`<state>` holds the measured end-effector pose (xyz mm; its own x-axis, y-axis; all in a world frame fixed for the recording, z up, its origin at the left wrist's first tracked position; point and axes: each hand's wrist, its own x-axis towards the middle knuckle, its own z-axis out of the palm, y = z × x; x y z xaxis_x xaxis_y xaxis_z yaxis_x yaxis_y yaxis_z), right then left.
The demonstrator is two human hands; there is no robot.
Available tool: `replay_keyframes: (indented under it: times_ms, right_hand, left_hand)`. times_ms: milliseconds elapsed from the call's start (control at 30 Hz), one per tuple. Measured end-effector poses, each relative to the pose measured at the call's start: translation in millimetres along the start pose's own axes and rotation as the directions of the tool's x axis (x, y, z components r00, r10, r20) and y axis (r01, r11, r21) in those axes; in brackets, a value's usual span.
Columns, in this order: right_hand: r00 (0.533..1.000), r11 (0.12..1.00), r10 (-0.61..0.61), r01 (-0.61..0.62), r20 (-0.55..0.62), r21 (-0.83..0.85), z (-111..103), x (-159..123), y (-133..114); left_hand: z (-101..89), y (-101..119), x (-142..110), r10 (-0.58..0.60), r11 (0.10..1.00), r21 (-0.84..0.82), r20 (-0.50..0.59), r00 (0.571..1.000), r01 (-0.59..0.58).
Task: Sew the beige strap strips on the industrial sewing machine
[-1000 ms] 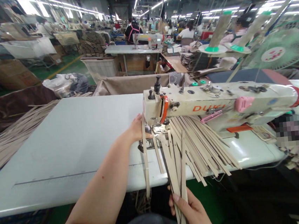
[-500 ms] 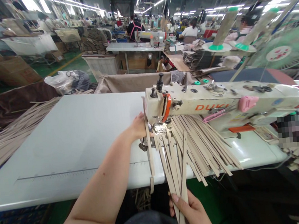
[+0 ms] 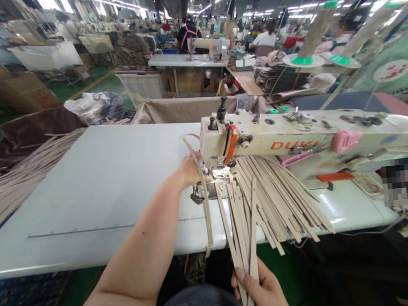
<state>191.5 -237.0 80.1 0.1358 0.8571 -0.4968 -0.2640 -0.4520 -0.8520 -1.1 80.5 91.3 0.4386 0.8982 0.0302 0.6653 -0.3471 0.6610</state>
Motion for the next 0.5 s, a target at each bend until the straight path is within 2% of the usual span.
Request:
replay_keyframes:
  times_ms: [167,500]
  right_hand:
    - [1.0,1.0,0.013,-0.012,-0.014,0.002,0.8,0.4,1.1]
    - [0.997,0.999,0.027,-0.025,-0.07,0.035,6.8,-0.3,-2.6]
  left_hand:
    - [5.1,-10.4,6.1,0.029,0.997,-0.065,-0.06,0.998,-0.033]
    - [7.7,-17.5,9.4,0.006,0.991,-0.13,-0.062,0.998,-0.014]
